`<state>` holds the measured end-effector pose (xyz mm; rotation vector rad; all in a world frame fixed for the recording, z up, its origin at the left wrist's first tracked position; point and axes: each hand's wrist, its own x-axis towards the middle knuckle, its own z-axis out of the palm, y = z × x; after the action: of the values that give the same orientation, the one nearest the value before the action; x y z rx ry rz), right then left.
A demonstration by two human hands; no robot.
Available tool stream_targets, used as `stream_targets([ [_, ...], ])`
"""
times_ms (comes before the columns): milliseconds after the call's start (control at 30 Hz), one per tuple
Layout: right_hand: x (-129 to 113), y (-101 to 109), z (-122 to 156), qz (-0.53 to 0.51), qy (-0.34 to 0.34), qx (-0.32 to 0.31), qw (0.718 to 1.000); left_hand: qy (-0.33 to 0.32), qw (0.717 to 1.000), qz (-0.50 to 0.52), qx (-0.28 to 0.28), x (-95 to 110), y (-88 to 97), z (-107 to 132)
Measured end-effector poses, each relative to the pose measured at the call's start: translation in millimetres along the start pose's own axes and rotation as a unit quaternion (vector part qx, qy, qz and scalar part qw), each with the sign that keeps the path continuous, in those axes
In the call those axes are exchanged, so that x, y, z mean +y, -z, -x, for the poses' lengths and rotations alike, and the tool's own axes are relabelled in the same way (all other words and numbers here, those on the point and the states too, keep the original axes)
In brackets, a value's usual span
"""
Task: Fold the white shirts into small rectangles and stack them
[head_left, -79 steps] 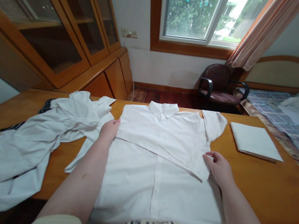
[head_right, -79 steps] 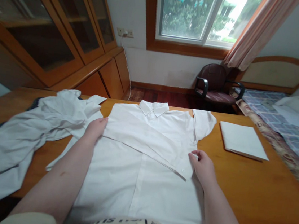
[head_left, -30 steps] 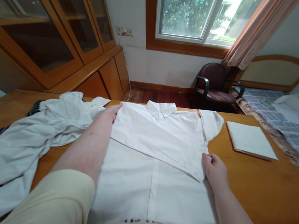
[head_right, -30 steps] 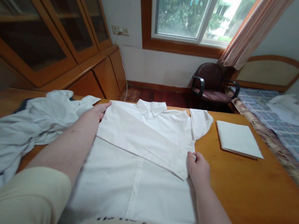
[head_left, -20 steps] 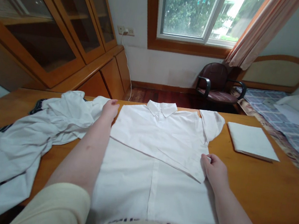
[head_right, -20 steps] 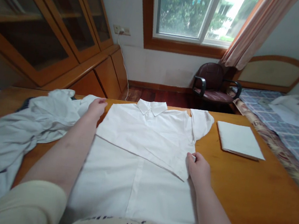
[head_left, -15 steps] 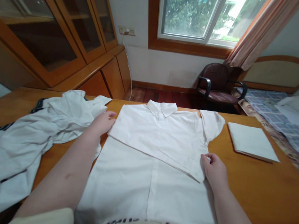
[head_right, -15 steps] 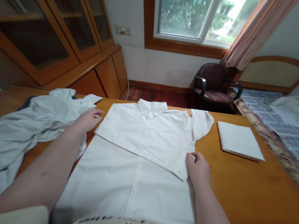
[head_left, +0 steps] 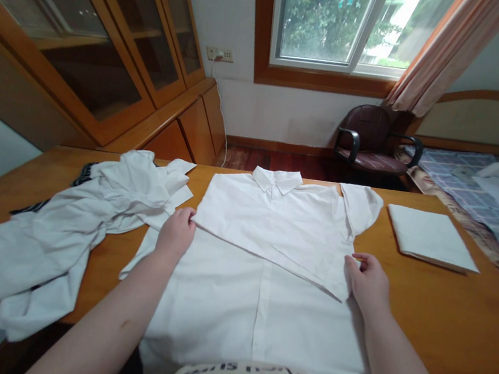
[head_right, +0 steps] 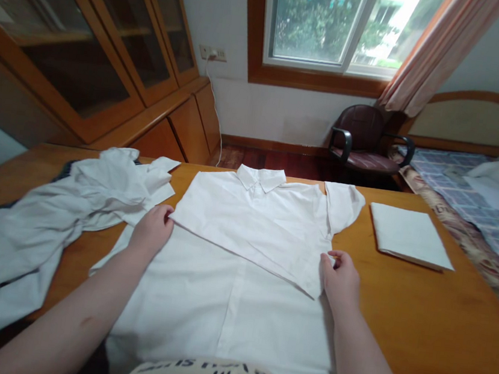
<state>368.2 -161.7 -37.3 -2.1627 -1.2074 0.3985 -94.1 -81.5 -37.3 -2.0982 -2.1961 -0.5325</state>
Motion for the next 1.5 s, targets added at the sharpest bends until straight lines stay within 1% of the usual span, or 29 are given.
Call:
stream_targets([
  [100, -1, 2, 1, -0.006, 0.004, 0.02, 1.0, -0.018, 0.999, -0.032, 0.011, 1, 2.7, -1],
  [200, -2, 2, 0, 0.003, 0.006, 0.006, 1.0, -0.033, 0.998, -0.054, 0.019, 2, 3.1, -1],
  [300, -2, 2, -1, 0.016, 0.005, -0.003, 1.0, -0.053, 0.998, -0.045, -0.009, 0, 0.4, 0],
  [400, -2, 2, -1, 0.02, 0.007, 0.008, 1.0, -0.069, 0.997, 0.005, -0.032, -5, -2.4, -1],
  [467, -1, 2, -2, 0.02, 0.007, 0.007, 1.0, -0.056, 0.997, 0.044, -0.02, -9, -3.3, -2],
  [567, 0, 2, -2, 0.029, 0.001, -0.018, 0.999, 0.001, 0.998, 0.061, 0.001, -13, -3.2, -4],
  [667, 1, 1, -3, 0.031, 0.0, -0.038, 0.999, 0.036, 0.997, 0.062, -0.018, -14, -1.9, -4],
  [800, 2, 1, -3, 0.016, 0.003, 0.002, 1.0, 0.058, 0.994, 0.078, -0.044, -14, -0.2, -5],
  [867, 2, 0, -4, 0.021, 0.0, 0.007, 1.0, 0.062, 0.993, 0.084, -0.052, -15, -0.7, -6],
  [1000, 2, 0, -4, 0.041, 0.002, -0.006, 0.999, 0.056, 0.994, 0.073, -0.066, -18, -4.6, -8],
  [1167, 4, 0, -7, 0.011, -0.004, 0.028, 1.0, 0.057, 0.995, 0.059, -0.065, -20, -7.3, -9],
  [1300, 8, -2, -8, 0.03, -0.009, 0.006, 1.0, 0.039, 0.996, 0.054, -0.06, -18, -5.6, -8],
  [1400, 9, -4, -8, 0.032, 0.0, -0.012, 0.999, 0.056, 0.995, 0.045, -0.073, -14, -4.9, -8],
  [1500, 8, -4, -7, 0.023, 0.005, 0.004, 1.0, 0.073, 0.993, 0.038, -0.083, -10, -5.0, -9],
])
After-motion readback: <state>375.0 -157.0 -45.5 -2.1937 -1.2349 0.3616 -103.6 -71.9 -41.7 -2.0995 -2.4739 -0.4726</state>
